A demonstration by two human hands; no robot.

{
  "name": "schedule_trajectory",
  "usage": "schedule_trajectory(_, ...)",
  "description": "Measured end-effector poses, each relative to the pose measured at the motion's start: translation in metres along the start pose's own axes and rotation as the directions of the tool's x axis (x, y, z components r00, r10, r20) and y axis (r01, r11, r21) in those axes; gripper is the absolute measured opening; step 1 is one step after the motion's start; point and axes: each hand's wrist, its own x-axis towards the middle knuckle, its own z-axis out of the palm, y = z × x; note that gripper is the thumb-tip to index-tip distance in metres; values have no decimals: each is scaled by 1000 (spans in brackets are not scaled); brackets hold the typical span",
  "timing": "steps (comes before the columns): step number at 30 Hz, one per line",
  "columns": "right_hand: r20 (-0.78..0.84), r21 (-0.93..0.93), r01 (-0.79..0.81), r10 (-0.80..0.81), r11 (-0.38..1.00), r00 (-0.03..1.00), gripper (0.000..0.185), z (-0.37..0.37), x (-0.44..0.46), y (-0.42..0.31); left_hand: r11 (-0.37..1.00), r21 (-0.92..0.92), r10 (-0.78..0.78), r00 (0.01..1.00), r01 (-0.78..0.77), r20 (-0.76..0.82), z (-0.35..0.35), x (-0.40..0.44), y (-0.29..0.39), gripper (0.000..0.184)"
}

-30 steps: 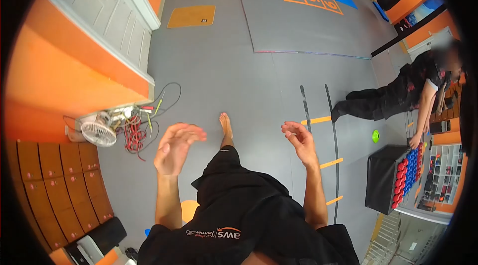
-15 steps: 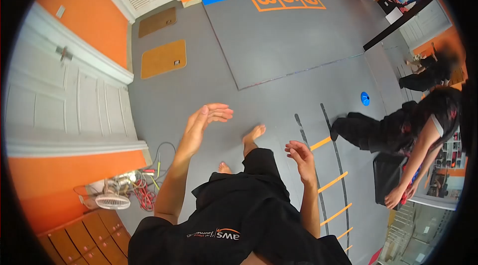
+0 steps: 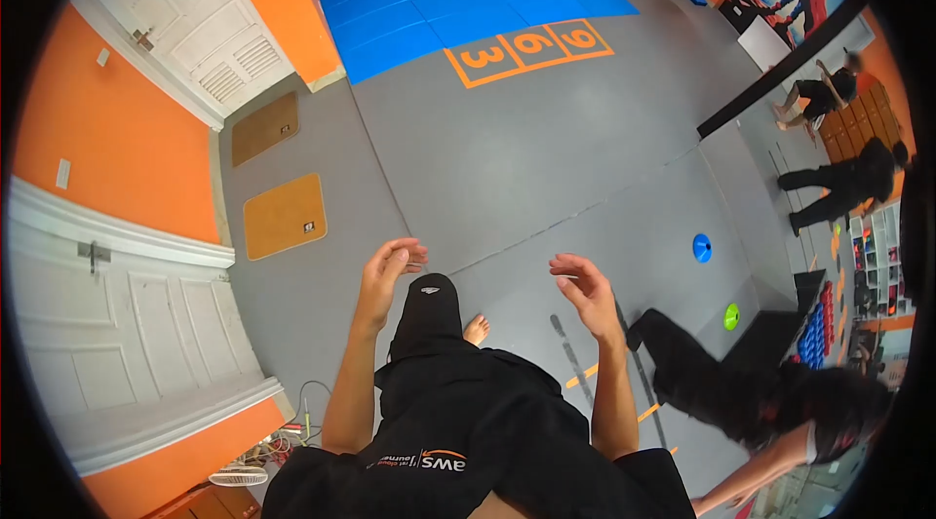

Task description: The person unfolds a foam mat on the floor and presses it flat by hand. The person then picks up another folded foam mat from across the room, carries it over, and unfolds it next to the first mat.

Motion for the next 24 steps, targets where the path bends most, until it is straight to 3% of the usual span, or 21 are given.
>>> schedule_trajectory(7, 39, -234, 120, -114, 965, 993, 64, -34, 215, -31, 994, 112, 3, 1000, -3, -3, 8, 192, 0, 39)
schedule_trajectory(11, -24, -215, 74, -81, 974, 996, 75, -54, 338, -63, 984, 176, -40, 998, 32, 43, 13, 339, 24, 45)
schedule_trajectory(13, -54, -170, 52, -62, 984, 997, 79, -64, 394, -78, 955, 289, 36, 994, -64, 102, 28, 416, 49, 48)
schedule_trajectory(17, -95, -290, 61, -92, 955, 991, 82, -92, 478, -106, 835, 502, 98, 958, -226, 269, 70, 544, 103, 55)
schedule_trajectory(21, -247, -201, -48, -3, 978, 969, 85, -139, 532, -94, 820, 509, 45, 915, -262, 400, 119, 649, 116, 64)
schedule_trajectory(24, -374, 20, -30, 35, 999, 927, 88, -185, 582, -76, 816, 493, 45, 883, -302, 468, 163, 726, 115, 70)
